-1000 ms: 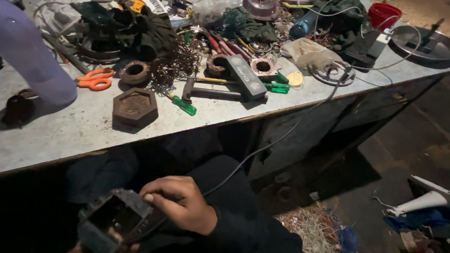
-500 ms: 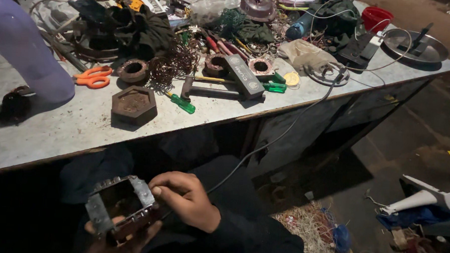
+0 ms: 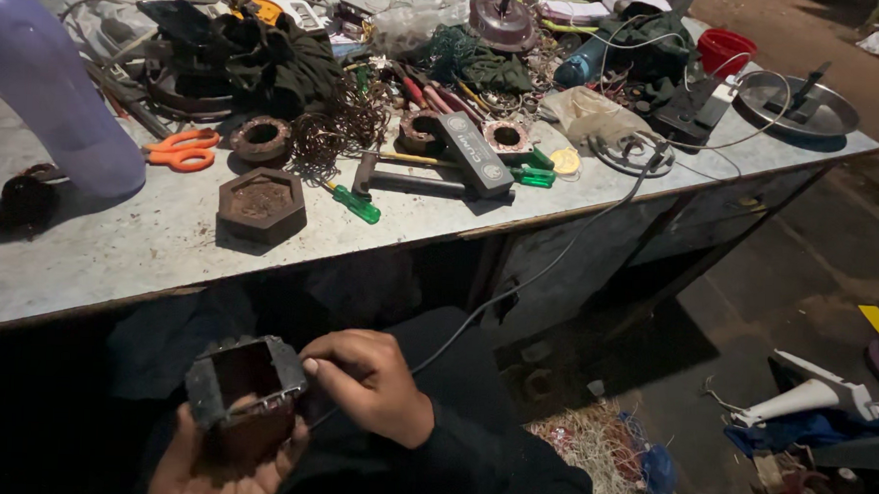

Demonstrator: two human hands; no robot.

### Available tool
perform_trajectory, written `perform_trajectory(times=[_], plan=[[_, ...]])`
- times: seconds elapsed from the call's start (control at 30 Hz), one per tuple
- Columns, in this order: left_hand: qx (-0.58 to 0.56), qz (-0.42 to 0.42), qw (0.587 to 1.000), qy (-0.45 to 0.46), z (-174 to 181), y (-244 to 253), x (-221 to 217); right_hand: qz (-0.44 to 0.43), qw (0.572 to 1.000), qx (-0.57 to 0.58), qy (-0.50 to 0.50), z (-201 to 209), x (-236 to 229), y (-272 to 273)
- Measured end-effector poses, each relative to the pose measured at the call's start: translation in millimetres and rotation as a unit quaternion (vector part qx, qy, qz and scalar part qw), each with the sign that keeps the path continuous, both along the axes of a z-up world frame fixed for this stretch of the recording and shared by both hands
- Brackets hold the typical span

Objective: The person winds copper wire around a small rectangular core held in their hands. They repeatedly wrap the wire, adjust the coil, and occasionally pause to inspect the winding. The task continues throughout the clip with the person seated and working on their lap.

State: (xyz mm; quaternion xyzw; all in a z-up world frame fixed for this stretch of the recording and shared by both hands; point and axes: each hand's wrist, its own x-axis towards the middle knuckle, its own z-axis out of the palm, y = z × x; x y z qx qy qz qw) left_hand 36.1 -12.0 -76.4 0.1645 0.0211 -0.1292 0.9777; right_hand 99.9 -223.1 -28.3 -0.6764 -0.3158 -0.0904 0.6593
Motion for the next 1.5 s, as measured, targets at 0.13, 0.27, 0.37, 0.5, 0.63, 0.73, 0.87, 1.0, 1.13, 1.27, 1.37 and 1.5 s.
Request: perform_trajectory(times=[0.13,0.27,0.37,0.5,0.63,0.73,0.87,1.0,1.13,1.27,1.37,1.5], plan=[[0.032,-0.027,0.999,-0.004,-7,1,10,-0.032,0.998,-0.017,-0.061,7,1,0],[0.207,0.013,0.970,0.123,-27,11,13,-0.021,0.999,-0.003,-0.044,10,1,-4],[0.194,0.015,0.973,0.122,-46,18,14,-0.026,0.996,-0.022,-0.086,10,1,-4],[-0.037,-0.023,0.996,-0.077,-59,28,14,-0.019,0.997,-0.046,-0.065,10,-1,1],[-0.138,-0.044,0.989,-0.030,-47,35,11,-0.010,0.996,-0.049,-0.071,8,1,2],[-0.045,0.038,0.998,0.033,-24,27,10,-0.019,0.996,-0.068,-0.058,5,3,2],[0.086,0.155,0.962,0.209,14,11,7,-0.032,0.990,-0.097,-0.096,-3,5,5],[0.069,0.142,0.974,0.160,38,7,12,-0.046,0.984,-0.122,-0.123,-13,9,12],[0.017,0.106,0.992,0.062,24,7,17,-0.037,0.988,-0.113,-0.095,-30,13,17],[-0.009,0.088,0.995,0.038,21,11,19,-0.005,0.996,-0.081,-0.029,-36,11,16],[-0.007,0.080,0.995,0.050,28,10,14,0.041,0.995,-0.042,0.075,-37,11,16],[-0.081,0.065,0.992,0.071,40,7,7,0.057,0.995,-0.006,0.087,-38,16,12]])
